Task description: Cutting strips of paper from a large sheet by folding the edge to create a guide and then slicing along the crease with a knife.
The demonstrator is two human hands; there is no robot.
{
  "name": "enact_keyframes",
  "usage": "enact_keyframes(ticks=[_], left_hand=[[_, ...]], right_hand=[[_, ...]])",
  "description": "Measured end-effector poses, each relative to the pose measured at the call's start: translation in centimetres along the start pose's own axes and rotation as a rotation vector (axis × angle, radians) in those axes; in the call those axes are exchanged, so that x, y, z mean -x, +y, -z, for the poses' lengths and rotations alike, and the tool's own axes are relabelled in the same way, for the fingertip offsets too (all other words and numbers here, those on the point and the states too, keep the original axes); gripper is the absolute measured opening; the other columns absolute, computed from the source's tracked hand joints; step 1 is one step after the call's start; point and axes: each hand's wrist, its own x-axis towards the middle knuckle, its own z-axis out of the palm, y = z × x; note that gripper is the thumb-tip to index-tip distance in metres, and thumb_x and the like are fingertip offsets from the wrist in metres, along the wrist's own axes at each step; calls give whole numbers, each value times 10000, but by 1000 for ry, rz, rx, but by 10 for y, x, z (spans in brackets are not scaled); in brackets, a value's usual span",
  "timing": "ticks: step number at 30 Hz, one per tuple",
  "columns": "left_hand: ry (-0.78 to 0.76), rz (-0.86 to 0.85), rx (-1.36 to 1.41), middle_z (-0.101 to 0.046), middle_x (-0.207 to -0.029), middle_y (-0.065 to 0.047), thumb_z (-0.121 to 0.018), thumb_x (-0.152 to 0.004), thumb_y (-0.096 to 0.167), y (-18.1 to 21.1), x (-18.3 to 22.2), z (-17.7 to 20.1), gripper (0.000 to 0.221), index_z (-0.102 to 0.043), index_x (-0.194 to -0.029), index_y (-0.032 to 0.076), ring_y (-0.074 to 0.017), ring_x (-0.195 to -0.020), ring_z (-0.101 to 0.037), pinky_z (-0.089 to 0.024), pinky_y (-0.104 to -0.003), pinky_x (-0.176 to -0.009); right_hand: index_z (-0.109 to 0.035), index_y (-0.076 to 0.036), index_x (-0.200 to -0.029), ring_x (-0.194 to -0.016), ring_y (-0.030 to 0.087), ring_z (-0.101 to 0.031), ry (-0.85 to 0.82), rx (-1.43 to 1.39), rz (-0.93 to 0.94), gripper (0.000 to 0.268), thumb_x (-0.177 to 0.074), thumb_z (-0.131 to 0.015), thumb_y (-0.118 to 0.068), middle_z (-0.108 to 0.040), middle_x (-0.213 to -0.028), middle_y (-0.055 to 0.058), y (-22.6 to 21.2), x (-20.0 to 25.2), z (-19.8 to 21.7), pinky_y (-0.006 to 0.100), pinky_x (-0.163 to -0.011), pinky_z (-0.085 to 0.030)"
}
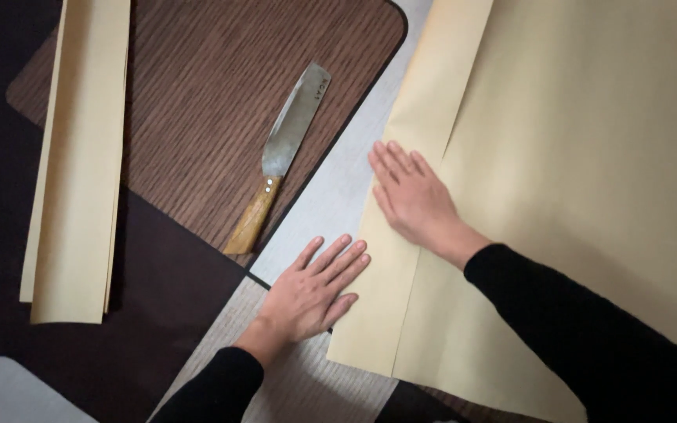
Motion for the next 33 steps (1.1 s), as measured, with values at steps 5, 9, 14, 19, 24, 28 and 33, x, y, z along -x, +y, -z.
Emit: enact_keyframes(ticks=[5,9,14,19,24,28,33], left_hand=[[-4,16,27,-343,-1888,-44,-400,-1182,496,6,-7,23,714,-351,-1806,152,-258,-1747,-274,-164,-535,-1414],[-47,66,114,-373,-1871,-48,-425,-1172,468,9,-11,30,695,-411,-1769,113,-253,-1741,-270,-138,-528,-1415],[-68,76,115,-344,-1882,-30,-377,-1194,483,8,-9,23,681,-388,-1783,141,-235,-1750,-237,-104,-522,-1428],[-95,64,45,-289,-1905,-7,-331,-1202,501,6,-7,19,694,-336,-1806,157,-221,-1769,-178,-59,-517,-1440],[-30,138,191,-560,-1742,-90,-533,-1145,435,12,-24,20,585,-622,-1612,95,-305,-1644,-430,-251,-598,-1343],[231,78,180,-695,-1256,-110,-667,-1076,239,0,-101,25,188,-729,-1142,75,-288,-1113,-619,-461,-435,-1027],[199,138,-43,-615,-1636,-135,-561,-1151,366,-47,-178,-2,530,-623,-1605,100,-362,-1579,-530,-418,-570,-1278]], right_hand=[[-492,8,-1725,-1701,348,-383,65,8,-46,648,-1176,-443,-331,-461,-1815,199,27,-32,-7,521,-1352,-305],[-458,85,-1707,-1711,335,-334,49,-6,-87,658,-1173,-418,-296,-409,-1831,221,44,-55,-3,466,-1376,-257],[-389,81,-1732,-1710,356,-305,-80,4,-122,684,-1168,-389,-306,-364,-1839,238,72,-91,7,484,-1354,-263],[-411,83,-1718,-1706,373,-301,-89,-88,-201,670,-1146,-407,-265,-369,-1837,233,96,-119,1,530,-1337,-284],[-366,56,-1744,-1729,341,-235,-80,-114,-253,686,-1137,-408,-259,-315,-1866,192,93,-118,-4,546,-1365,-222],[-369,59,-1741,-1726,338,-249,-86,-98,-252,694,-1130,-393,-269,-320,-1863,202,95,-117,-12,528,-1357,-237],[-439,-19,-1781,-1719,402,-324,3,-26,-205,655,-1189,-433,-298,-381,-1850,238,100,-113,-26,626,-1344,-309]])
